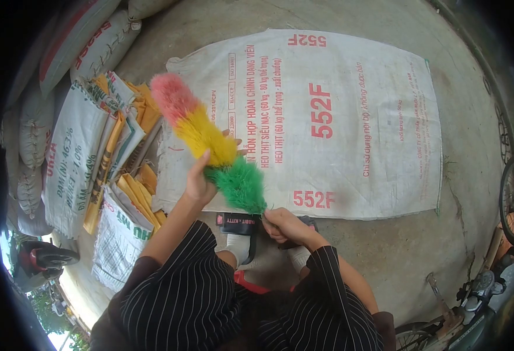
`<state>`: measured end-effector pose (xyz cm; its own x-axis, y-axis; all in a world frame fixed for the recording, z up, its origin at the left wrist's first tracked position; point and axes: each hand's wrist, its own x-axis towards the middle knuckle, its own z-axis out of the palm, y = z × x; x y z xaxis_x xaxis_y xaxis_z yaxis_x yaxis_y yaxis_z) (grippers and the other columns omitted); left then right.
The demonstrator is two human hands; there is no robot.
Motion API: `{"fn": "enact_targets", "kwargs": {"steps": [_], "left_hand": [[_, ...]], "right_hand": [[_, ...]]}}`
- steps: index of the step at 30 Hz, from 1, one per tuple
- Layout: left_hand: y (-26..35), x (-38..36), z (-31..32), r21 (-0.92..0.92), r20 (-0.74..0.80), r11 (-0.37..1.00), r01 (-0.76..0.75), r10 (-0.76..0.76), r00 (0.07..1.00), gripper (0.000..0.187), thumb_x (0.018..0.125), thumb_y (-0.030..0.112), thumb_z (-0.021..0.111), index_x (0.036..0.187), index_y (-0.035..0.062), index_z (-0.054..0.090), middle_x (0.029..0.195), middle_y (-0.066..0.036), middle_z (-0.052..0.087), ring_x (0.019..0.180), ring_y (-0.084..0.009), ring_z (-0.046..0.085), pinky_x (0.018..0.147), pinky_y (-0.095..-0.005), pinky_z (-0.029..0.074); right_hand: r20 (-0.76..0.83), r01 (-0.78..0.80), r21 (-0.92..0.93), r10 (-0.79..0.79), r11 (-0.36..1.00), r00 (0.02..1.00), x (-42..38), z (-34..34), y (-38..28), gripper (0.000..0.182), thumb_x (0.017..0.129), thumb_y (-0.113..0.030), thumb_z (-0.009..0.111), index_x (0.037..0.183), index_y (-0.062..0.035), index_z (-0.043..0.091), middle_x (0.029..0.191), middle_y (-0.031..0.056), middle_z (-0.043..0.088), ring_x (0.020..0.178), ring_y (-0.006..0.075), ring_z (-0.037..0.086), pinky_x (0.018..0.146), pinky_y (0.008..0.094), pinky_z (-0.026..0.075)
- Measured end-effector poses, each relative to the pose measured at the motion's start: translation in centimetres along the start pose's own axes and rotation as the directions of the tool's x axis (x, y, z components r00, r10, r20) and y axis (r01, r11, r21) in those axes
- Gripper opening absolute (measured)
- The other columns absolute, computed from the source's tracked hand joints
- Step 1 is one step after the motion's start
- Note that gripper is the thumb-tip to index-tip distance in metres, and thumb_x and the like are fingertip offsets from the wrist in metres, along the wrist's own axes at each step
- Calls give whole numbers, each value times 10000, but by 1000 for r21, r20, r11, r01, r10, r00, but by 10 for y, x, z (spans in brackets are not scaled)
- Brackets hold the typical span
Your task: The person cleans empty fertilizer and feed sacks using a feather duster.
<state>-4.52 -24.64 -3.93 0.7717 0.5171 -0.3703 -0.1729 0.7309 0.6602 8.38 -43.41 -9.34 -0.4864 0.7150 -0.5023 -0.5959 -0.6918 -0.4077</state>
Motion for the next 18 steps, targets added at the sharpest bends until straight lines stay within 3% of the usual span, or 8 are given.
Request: {"fn": "enact_targets", "kwargs": {"steps": [2,6,8,9,13,16,18], "left_hand": [[21,0,7,-97,-131,983,-154,140,981,459,877,295,476,1240,42,356,1053,-91,529,968,-227,514,837,-369,418],[-1,8,-17,38,-230,996,-87,93,969,351,911,243,445,1190,33,417,1025,-71,543,934,-175,539,796,-325,457],[-17,7,-6,49,-371,996,-71,84,925,284,925,219,422,1139,32,439,1005,-68,546,895,-180,552,764,-308,472],[-19,6,-5,-5,-347,999,-49,44,937,279,921,212,423,1123,23,459,994,-64,551,888,-182,553,770,-314,469],[-17,2,-2,-47,-238,999,-20,8,971,272,914,196,420,1111,16,472,996,-71,555,920,-179,546,797,-323,456],[-9,5,0,-43,-230,999,-6,-4,973,249,884,250,447,1009,37,478,892,-65,548,818,-178,538,745,-309,437],[8,12,-9,90,-158,994,-65,79,984,328,872,284,461,1067,21,462,939,-88,550,874,-203,532,781,-346,428]], "right_hand": [[-20,4,-31,-5,1000,1000,-2,0,2,479,941,-395,326,583,-85,402,452,-54,255,369,53,185,352,222,149],[-96,46,-137,-60,990,994,-2,4,2,477,945,-382,319,577,-87,390,450,-57,252,368,54,184,352,222,148],[-41,21,-48,-23,999,999,-3,1,7,473,944,-385,322,586,-86,397,451,-59,244,369,53,182,352,222,148],[14,-15,40,14,999,1000,-4,1,8,468,943,-388,324,595,-85,404,452,-61,236,370,53,179,351,222,148],[83,-19,85,12,996,996,-7,3,7,463,937,-403,333,612,-84,412,459,-67,218,375,51,168,353,223,137],[202,-38,205,-4,978,979,-7,6,3,463,933,-419,334,621,-86,414,462,-73,204,383,47,160,359,224,128],[230,-92,223,40,971,972,-7,6,-4,471,933,-418,336,605,-88,410,461,-75,210,388,44,167,362,224,139]]}}
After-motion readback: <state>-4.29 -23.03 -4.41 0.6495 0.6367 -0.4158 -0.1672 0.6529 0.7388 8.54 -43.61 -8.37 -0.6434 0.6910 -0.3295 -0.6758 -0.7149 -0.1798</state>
